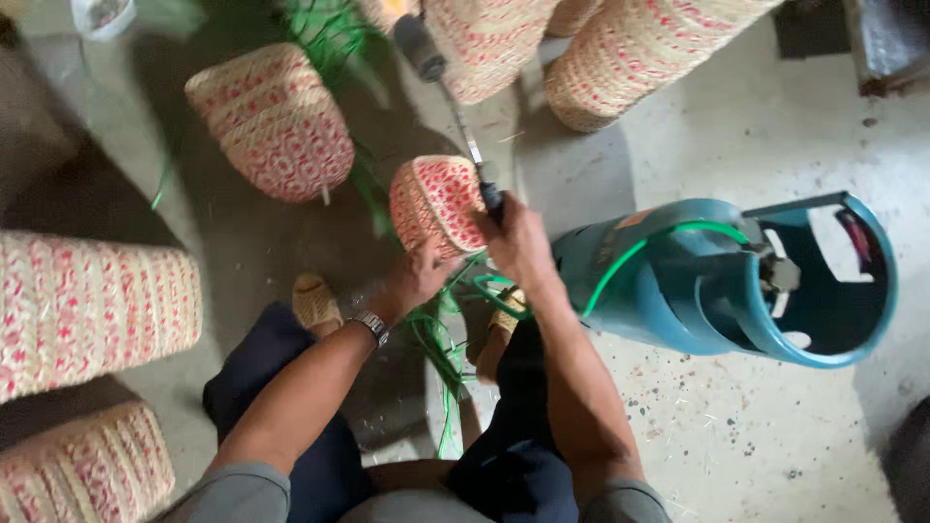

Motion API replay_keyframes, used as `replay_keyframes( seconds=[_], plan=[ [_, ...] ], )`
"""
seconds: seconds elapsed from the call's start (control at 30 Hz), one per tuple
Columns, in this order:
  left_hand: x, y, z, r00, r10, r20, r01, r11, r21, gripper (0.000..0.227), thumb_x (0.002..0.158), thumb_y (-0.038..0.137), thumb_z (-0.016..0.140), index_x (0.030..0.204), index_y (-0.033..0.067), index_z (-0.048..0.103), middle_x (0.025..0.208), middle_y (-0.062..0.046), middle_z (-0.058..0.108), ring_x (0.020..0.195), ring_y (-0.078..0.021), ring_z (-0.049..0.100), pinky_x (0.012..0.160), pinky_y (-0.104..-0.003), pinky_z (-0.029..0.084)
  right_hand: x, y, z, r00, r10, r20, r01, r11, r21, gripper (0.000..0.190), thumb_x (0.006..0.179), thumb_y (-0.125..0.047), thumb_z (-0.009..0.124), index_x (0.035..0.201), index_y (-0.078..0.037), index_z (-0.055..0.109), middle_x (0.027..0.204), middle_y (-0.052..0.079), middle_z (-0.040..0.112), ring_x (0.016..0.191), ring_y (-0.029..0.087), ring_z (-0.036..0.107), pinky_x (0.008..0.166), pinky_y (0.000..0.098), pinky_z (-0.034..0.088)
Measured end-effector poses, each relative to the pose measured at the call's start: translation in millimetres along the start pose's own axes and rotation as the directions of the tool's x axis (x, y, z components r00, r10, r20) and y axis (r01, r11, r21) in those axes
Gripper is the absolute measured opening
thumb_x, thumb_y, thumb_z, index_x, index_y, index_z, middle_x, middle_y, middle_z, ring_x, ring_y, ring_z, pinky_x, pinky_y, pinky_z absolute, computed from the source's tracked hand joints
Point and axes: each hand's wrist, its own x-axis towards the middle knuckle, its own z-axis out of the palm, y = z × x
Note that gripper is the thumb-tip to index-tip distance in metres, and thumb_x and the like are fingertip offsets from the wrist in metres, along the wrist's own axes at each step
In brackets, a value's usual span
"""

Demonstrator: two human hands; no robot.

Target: The person uses a handheld blowtorch to sear the edges and surfaces of small woven baskets. They rotate each basket to apply the flame evenly, then place it back on the floor among other finished baskets.

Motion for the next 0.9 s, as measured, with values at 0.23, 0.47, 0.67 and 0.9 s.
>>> replay_keyframes(
  seconds=[0.23, 0.47, 0.67, 0.9],
  plan=[
    [74, -51, 57, 0.776, -0.599, -0.197, 0.604, 0.796, -0.04, 0.065, 0.084, 0.046, 0.073, 0.114, -0.0109, 0.063, 0.11, -0.029, 0.071, 0.099, -0.0405, 0.073, 0.084, -0.052, 0.058, -14, -7, -2, 0.993, -0.082, -0.09, 0.084, 0.996, 0.021, 0.029, 0.089, -0.022, 0.073, 0.102, 0.001, 0.061, 0.079, 0.03, 0.064, 0.078, 0.05, 0.064, 0.065, 0.0539, 0.048],
    [74, -111, 85, 0.638, -0.738, -0.218, 0.746, 0.663, -0.062, 0.098, 0.078, 0.031, 0.074, 0.148, -0.0111, 0.019, 0.126, -0.034, 0.057, 0.11, -0.0415, 0.063, 0.091, -0.047, 0.055, -28, -17, -21, 0.978, -0.186, -0.095, 0.194, 0.977, 0.087, 0.023, 0.089, -0.019, 0.07, 0.099, 0.0, 0.061, 0.078, 0.027, 0.065, 0.079, 0.048, 0.066, 0.064, 0.0528, 0.048],
    [31, -124, 71, 0.512, -0.859, -0.003, 0.739, 0.442, -0.509, 0.076, 0.084, 0.019, 0.063, 0.147, 0.005, 0.022, 0.123, -0.024, 0.061, 0.105, -0.0394, 0.066, 0.085, -0.052, 0.057, -36, -25, -27, 0.99, -0.135, -0.033, 0.138, 0.982, 0.127, 0.024, 0.093, -0.02, 0.071, 0.098, 0.001, 0.059, 0.066, 0.026, 0.059, 0.065, 0.047, 0.064, 0.06, 0.0522, 0.046],
    [-46, -81, 46, 0.595, -0.802, 0.051, 0.466, 0.293, -0.835, 0.052, 0.087, 0.008, 0.06, 0.135, 0.0082, 0.041, 0.121, -0.018, 0.064, 0.103, -0.038, 0.068, 0.08, -0.057, 0.059, -41, -13, -25, 0.981, -0.193, -0.027, 0.195, 0.975, 0.111, 0.023, 0.088, -0.015, 0.07, 0.106, -0.003, 0.064, 0.076, 0.025, 0.061, 0.065, 0.034, 0.058, 0.062, 0.0437, 0.049]
  ],
)
